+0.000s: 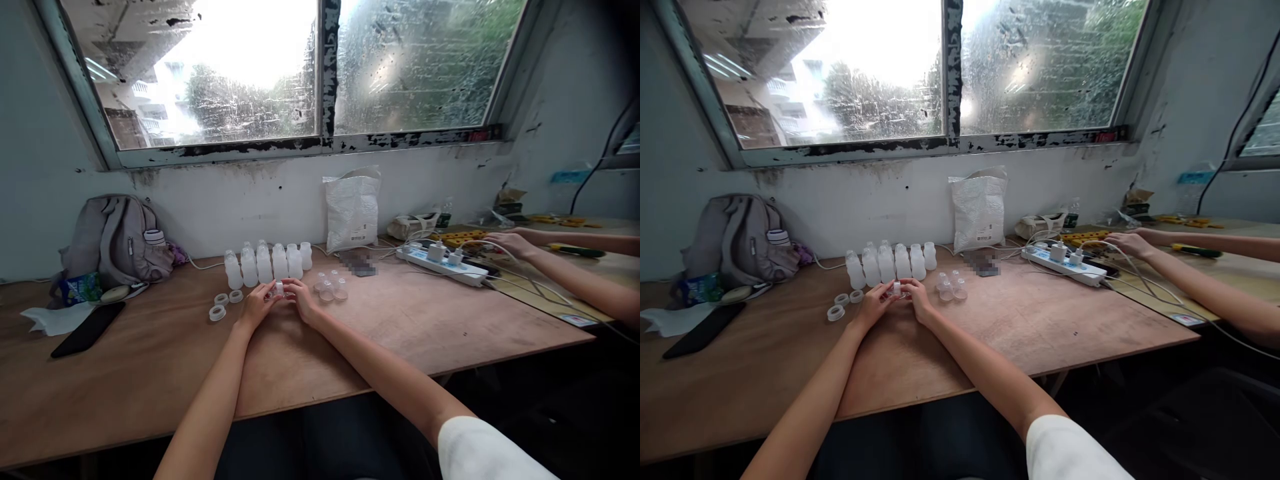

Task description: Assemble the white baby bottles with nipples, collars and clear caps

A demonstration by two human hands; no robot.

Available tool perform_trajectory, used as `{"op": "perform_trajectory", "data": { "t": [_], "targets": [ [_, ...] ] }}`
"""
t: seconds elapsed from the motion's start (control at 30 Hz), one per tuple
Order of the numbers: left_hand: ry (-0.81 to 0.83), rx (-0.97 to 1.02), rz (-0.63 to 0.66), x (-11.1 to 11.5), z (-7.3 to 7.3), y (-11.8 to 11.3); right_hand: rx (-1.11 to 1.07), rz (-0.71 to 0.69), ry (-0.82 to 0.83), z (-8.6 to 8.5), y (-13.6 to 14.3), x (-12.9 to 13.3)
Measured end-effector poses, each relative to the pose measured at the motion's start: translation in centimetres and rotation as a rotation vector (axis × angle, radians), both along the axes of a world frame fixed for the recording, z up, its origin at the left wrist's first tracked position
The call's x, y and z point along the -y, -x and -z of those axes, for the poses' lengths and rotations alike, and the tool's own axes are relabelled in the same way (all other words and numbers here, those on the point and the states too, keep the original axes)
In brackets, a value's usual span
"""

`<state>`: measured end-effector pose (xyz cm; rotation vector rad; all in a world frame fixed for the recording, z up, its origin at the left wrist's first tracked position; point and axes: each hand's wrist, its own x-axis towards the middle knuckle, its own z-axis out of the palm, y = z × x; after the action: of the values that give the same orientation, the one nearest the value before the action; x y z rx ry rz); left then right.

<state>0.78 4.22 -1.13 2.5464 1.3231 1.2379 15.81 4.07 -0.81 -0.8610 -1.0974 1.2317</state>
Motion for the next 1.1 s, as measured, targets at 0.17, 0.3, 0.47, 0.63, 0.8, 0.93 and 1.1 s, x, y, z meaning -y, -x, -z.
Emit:
{"op": "perform_trajectory", "data": {
  "t": [0.17,0.3,0.47,0.63,0.8,0.93,1.1],
  "targets": [
    [0.018,0.001,0.026,0.3,-0.2,-0.1,0.036,0.007,-0.04,-0.4,-0.2,0.3],
    [0.006,0.028,0.021,0.4,-0.1,-0.2,0.07,-0.018,-0.09,-0.4,-0.3,0.7],
    [-0.031,0.065,-0.008,0.4,0.2,-0.4,0.069,-0.03,-0.135,-0.4,-0.2,1.2],
    [-0.065,0.055,0.012,0.6,0.1,-0.9,0.013,0.082,-0.112,-0.2,-0.5,0.8],
    [-0.092,0.066,0.033,0.7,-0.1,-1.3,-0.042,0.103,-0.022,-0.2,-1.0,0.1],
    [-0.101,0.113,0.047,0.8,-0.2,-1.5,-0.068,-0.097,0.037,-0.5,-0.7,0.6],
    [-0.093,0.144,0.057,0.9,-0.3,-1.8,-0.117,-0.18,0.062,-0.6,-0.6,0.9]
  ]
}}
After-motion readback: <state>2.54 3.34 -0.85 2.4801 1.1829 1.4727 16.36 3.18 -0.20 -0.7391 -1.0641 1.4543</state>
